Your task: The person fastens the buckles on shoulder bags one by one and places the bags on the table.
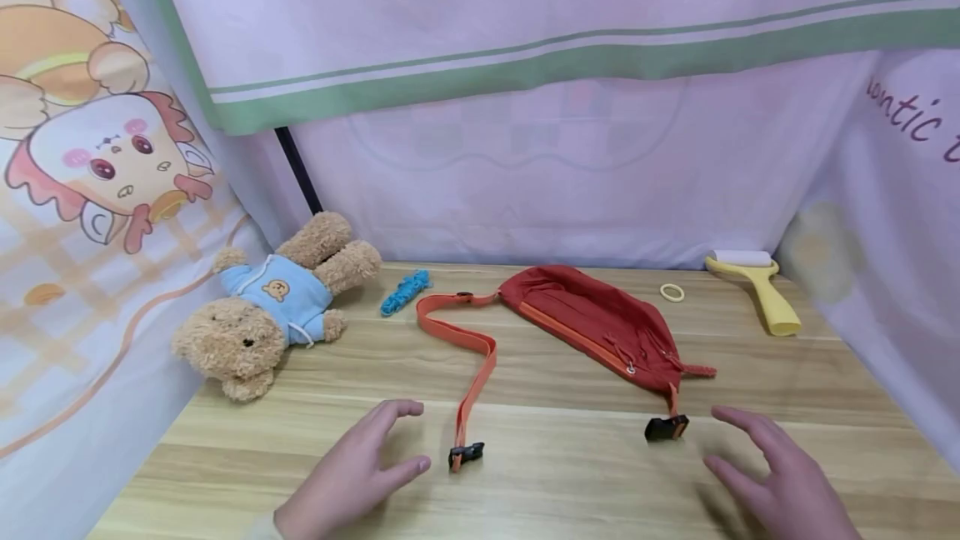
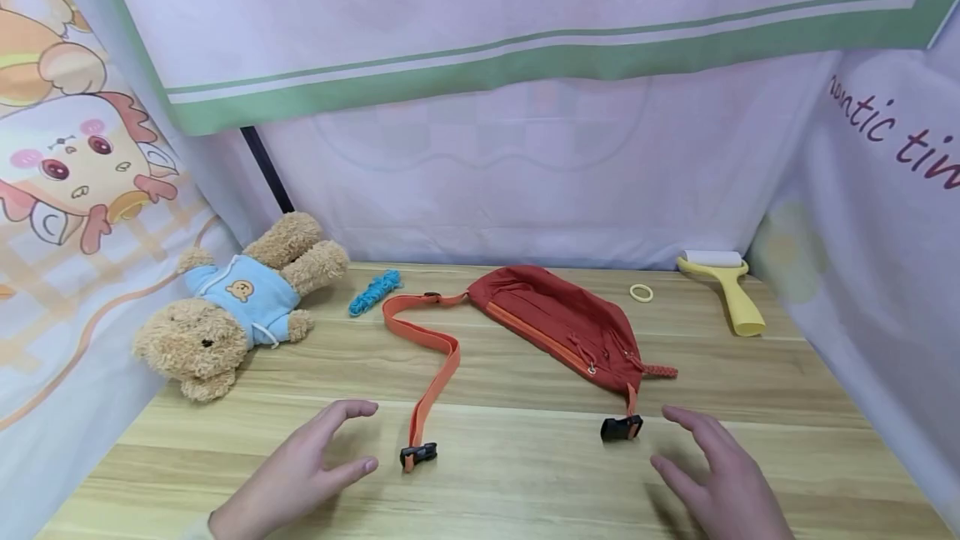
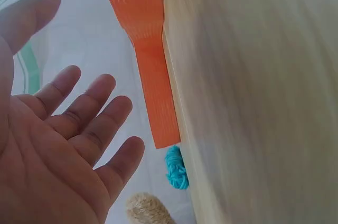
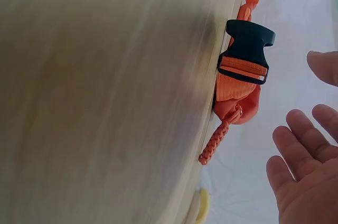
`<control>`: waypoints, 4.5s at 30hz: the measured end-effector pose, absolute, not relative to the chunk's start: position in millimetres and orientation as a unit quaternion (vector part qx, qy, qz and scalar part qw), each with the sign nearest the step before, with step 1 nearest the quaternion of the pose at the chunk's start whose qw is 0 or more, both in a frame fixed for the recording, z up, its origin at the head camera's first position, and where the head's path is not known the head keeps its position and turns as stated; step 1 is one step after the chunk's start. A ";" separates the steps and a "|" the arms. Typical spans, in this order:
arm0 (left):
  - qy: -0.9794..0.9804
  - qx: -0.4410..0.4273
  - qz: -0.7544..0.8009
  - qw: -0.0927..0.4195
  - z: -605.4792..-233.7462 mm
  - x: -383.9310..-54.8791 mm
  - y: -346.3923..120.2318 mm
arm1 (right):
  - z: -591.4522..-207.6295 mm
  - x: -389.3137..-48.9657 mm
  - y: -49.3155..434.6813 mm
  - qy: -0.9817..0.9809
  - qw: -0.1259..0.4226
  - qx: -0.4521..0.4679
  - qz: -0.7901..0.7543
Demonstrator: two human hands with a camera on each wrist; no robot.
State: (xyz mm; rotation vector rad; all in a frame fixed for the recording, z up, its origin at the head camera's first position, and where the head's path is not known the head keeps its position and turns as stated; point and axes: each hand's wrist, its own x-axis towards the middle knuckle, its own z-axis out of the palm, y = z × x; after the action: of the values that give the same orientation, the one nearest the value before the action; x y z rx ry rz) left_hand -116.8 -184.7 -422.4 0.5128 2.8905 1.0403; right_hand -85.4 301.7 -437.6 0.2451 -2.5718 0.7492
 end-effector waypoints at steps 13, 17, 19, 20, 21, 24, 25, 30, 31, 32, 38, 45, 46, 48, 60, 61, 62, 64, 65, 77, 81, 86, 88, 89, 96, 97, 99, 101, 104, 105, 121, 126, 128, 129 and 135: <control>0.902 0.177 0.390 0.048 -425.3 -123.3 -172.3 | -428.2 -95.6 296.9 -0.951 0.086 0.018 0.295; 0.889 0.183 0.415 0.062 -427.3 -126.4 -169.2 | -426.2 -100.5 297.3 -0.948 0.045 0.005 0.314; 0.882 0.184 0.427 0.073 -428.4 -128.0 -167.8 | -425.8 -102.9 296.7 -0.947 0.040 0.003 0.318; 0.879 0.184 0.433 0.077 -429.1 -128.8 -167.2 | -425.8 -103.9 296.2 -0.947 0.038 0.003 0.319; 0.876 0.183 0.438 0.081 -429.6 -129.3 -166.5 | -425.8 -104.7 295.4 -0.946 0.039 0.004 0.321; 0.871 0.179 0.448 0.091 -431.7 -131.5 -164.9 | -426.9 -107.7 295.0 -0.945 0.045 0.010 0.325; 0.870 0.178 0.450 0.095 -432.4 -132.1 -164.5 | -427.7 -108.7 295.4 -0.944 0.049 0.013 0.326; 0.867 0.182 0.451 0.110 -434.8 -134.0 -162.7 | -432.4 -112.7 296.3 -0.940 0.074 0.025 0.331; 0.867 0.183 0.451 0.112 -435.0 -134.1 -162.5 | -433.3 -113.5 296.1 -0.940 0.075 0.028 0.333; 0.865 0.185 0.452 0.114 -435.1 -134.2 -162.1 | -433.8 -114.4 295.7 -0.939 0.075 0.028 0.335; 0.859 0.198 0.455 0.122 -436.2 -134.3 -159.6 | -436.5 -121.3 293.0 -0.930 0.071 0.033 0.360; 0.857 0.205 0.455 0.125 -439.6 -135.3 -155.5 | -443.7 -125.4 289.3 -0.906 0.064 0.054 0.414; 0.858 0.205 0.454 0.125 -439.6 -135.4 -155.0 | -444.8 -125.8 288.8 -0.905 0.063 0.054 0.417; 0.861 0.204 0.449 0.123 -439.8 -135.6 -154.1 | -446.5 -126.8 288.4 -0.906 0.060 0.050 0.416; 0.868 0.213 0.434 0.110 -438.7 -136.4 -152.3 | -446.4 -130.5 287.5 -0.916 0.008 0.004 0.401; 0.869 0.213 0.434 0.110 -438.5 -136.4 -152.2 | -446.7 -130.5 287.3 -0.917 0.008 0.004 0.398; 0.870 0.213 0.432 0.109 -438.3 -136.4 -152.1 | -447.1 -130.5 287.2 -0.918 0.006 0.003 0.396; 0.870 0.212 0.431 0.110 -437.8 -136.5 -151.8 | -447.7 -130.7 286.8 -0.920 0.003 0.003 0.393; 0.870 0.212 0.431 0.110 -437.7 -136.5 -151.7 | -447.9 -130.9 286.6 -0.919 0.000 0.003 0.393; 0.869 0.211 0.432 0.113 -436.7 -138.3 -150.5 | -446.3 -129.3 280.8 -0.915 0.003 0.020 0.403; 0.868 0.215 0.434 0.110 -438.5 -139.2 -150.0 | -446.6 -129.1 278.2 -0.915 0.007 0.024 0.402; 0.865 0.218 0.438 0.108 -440.2 -139.8 -148.5 | -445.8 -126.8 274.0 -0.909 0.009 0.027 0.416; 0.864 0.217 0.440 0.110 -440.1 -140.0 -148.0 | -445.4 -125.5 272.1 -0.906 0.014 0.034 0.421; 0.864 0.217 0.441 0.111 -440.0 -140.0 -147.7 | -445.2 -125.1 271.3 -0.905 0.016 0.037 0.423; 0.862 0.212 0.444 0.120 -439.9 -140.9 -147.0 | -444.9 -123.5 265.7 -0.896 0.021 0.055 0.441; 0.862 0.212 0.445 0.120 -440.1 -141.0 -147.0 | -445.0 -123.0 265.0 -0.894 0.020 0.056 0.445; 0.861 0.211 0.446 0.120 -440.6 -141.1 -146.9 | -444.6 -122.1 263.1 -0.888 0.016 0.056 0.455; 0.861 0.211 0.448 0.121 -440.8 -141.3 -146.8 | -443.8 -121.1 260.8 -0.885 0.012 0.055 0.462; 0.859 0.211 0.451 0.124 -440.9 -141.5 -146.3 | -443.0 -119.3 257.4 -0.884 0.012 0.056 0.464; 0.858 0.211 0.452 0.125 -440.9 -141.5 -146.0 | -442.9 -118.7 256.4 -0.884 0.013 0.058 0.463; 0.852 0.218 0.459 0.129 -441.7 -142.7 -140.9 | -444.5 -116.2 246.2 -0.868 -0.010 0.107 0.484; 0.851 0.214 0.460 0.134 -442.3 -143.3 -140.0 | -443.9 -116.9 241.6 -0.865 -0.029 0.100 0.492; 0.851 0.213 0.461 0.134 -442.9 -143.4 -139.3 | -443.5 -117.4 239.9 -0.865 -0.037 0.092 0.492; 0.851 0.214 0.460 0.132 -443.0 -143.3 -138.8 | -443.1 -117.4 239.0 -0.865 -0.039 0.090 0.492; 0.852 0.215 0.458 0.133 -443.1 -143.2 -135.8 | -442.3 -117.6 234.7 -0.865 -0.045 0.092 0.492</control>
State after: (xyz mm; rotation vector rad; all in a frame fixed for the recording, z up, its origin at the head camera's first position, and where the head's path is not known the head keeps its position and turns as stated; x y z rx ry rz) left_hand -143.2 -135.8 -443.1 0.6234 2.4727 1.3282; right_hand -117.6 234.7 -442.3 0.2978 -2.7958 1.5914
